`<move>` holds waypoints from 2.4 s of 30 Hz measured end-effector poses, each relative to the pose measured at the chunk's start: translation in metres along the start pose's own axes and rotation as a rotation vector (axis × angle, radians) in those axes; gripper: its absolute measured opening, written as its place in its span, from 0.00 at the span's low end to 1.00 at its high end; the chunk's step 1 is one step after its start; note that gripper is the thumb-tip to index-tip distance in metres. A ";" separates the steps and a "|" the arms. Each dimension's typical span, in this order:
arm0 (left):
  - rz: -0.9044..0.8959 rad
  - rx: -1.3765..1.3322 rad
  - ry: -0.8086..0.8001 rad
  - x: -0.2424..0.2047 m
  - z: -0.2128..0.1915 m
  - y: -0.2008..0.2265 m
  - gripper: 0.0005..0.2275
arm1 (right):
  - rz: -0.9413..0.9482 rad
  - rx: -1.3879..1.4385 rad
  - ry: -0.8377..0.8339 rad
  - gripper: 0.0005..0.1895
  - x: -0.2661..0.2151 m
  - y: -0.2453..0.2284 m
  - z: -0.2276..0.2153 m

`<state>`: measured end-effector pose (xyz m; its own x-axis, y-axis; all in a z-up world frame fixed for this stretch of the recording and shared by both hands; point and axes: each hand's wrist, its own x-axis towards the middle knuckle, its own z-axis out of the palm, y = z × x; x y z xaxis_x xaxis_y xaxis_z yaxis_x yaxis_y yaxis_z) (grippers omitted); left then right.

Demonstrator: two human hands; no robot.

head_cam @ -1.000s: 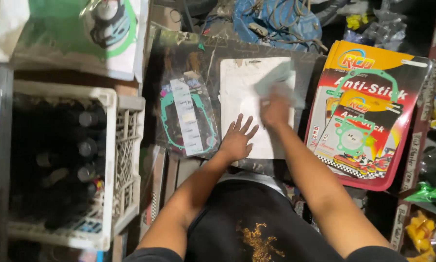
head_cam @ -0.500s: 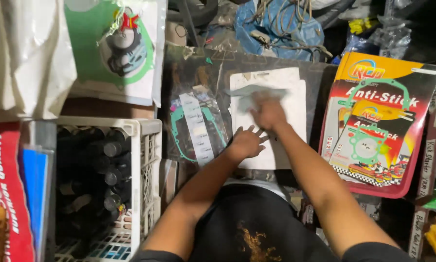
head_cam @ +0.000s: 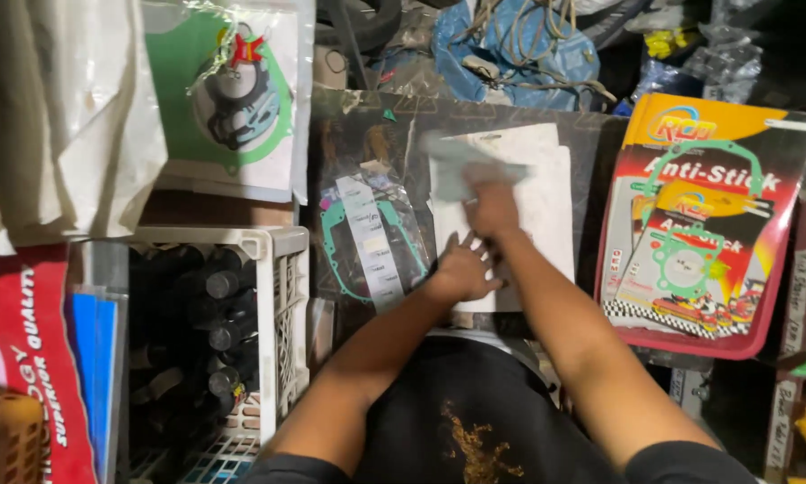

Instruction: The person cleans several packaged motorcycle parts, including gaskets and anti-stick items, using a cloth. They wipe the plastic packaging of each item individually on a cluttered workbench, handling them one by one and placing them back down after cleaning.

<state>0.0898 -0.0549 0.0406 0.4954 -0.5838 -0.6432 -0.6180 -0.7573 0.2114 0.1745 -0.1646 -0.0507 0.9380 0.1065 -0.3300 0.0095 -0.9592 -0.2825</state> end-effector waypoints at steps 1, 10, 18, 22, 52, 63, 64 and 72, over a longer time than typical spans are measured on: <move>0.007 0.003 0.000 -0.002 0.002 -0.002 0.31 | 0.007 0.000 0.002 0.24 -0.011 0.011 -0.016; -0.016 0.140 0.001 0.019 0.033 0.017 0.29 | 0.166 -0.082 0.038 0.20 0.010 0.015 0.057; -0.017 0.174 0.067 -0.014 0.002 0.022 0.33 | -0.140 -0.012 -0.243 0.23 -0.050 0.009 -0.046; -0.021 0.233 -0.021 -0.017 -0.006 0.027 0.32 | 0.125 0.197 0.067 0.28 -0.091 0.048 -0.051; -0.460 -0.938 0.928 -0.067 0.159 0.000 0.08 | -0.045 -0.001 0.143 0.29 -0.249 -0.040 -0.081; -0.577 -1.573 0.758 -0.007 0.162 0.003 0.23 | 0.254 0.601 0.712 0.22 -0.221 0.093 0.046; -0.576 -1.573 0.760 -0.010 0.157 0.007 0.23 | 0.253 0.602 0.714 0.22 -0.224 0.088 0.039; -0.586 -1.838 1.027 -0.037 0.098 0.018 0.24 | 0.126 0.510 0.783 0.14 -0.245 0.041 0.017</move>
<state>0.0008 -0.0182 -0.0039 0.8042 0.3155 -0.5037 0.4819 0.1501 0.8633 -0.0606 -0.2253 0.0030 0.8896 -0.3741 0.2620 -0.0866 -0.7015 -0.7074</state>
